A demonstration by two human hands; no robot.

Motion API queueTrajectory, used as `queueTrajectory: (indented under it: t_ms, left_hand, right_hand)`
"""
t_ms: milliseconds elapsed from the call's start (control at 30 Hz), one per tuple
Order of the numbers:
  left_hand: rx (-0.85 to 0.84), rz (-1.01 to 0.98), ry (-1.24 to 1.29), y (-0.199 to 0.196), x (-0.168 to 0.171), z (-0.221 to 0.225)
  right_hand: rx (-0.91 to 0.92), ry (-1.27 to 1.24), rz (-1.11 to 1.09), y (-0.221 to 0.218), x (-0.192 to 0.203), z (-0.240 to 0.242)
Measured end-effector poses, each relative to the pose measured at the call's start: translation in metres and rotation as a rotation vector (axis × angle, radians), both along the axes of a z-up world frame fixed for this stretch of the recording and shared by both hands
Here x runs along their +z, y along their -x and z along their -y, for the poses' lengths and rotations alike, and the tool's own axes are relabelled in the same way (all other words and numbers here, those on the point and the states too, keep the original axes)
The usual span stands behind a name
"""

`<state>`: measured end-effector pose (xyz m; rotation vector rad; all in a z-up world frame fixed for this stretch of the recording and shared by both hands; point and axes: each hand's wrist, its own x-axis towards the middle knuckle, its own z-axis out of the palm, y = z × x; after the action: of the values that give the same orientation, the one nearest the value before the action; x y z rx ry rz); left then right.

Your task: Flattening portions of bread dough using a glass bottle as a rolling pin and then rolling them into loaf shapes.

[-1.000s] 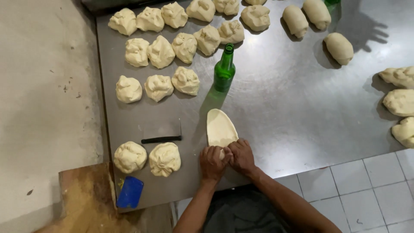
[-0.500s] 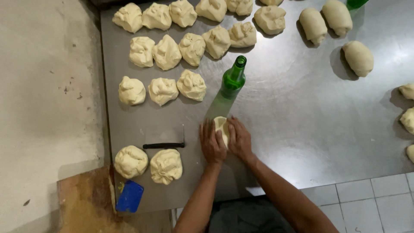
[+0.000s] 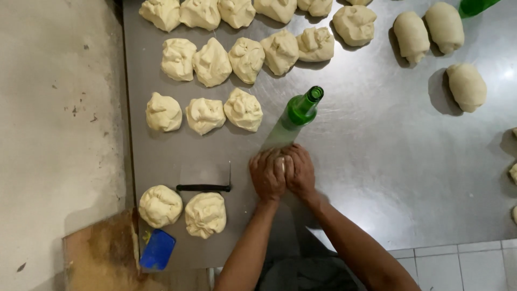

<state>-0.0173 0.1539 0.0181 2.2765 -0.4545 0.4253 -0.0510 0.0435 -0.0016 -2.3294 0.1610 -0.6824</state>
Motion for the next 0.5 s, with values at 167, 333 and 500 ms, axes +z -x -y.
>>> queueTrajectory:
  t_ms: [167, 333, 500]
  left_hand:
    - [0.036, -0.276, 0.269, -0.04, -0.006, -0.001]
    - [0.101, -0.003, 0.364, -0.027, -0.013, 0.002]
    - [0.129, -0.263, 0.414, -0.034, -0.02, 0.027]
  right_hand:
    - [-0.045, -0.336, -0.066, -0.029, 0.022, 0.016]
    - [-0.05, -0.352, 0.03, -0.021, 0.021, 0.007]
    - [-0.097, -0.525, -0.118, -0.039, 0.017, 0.005]
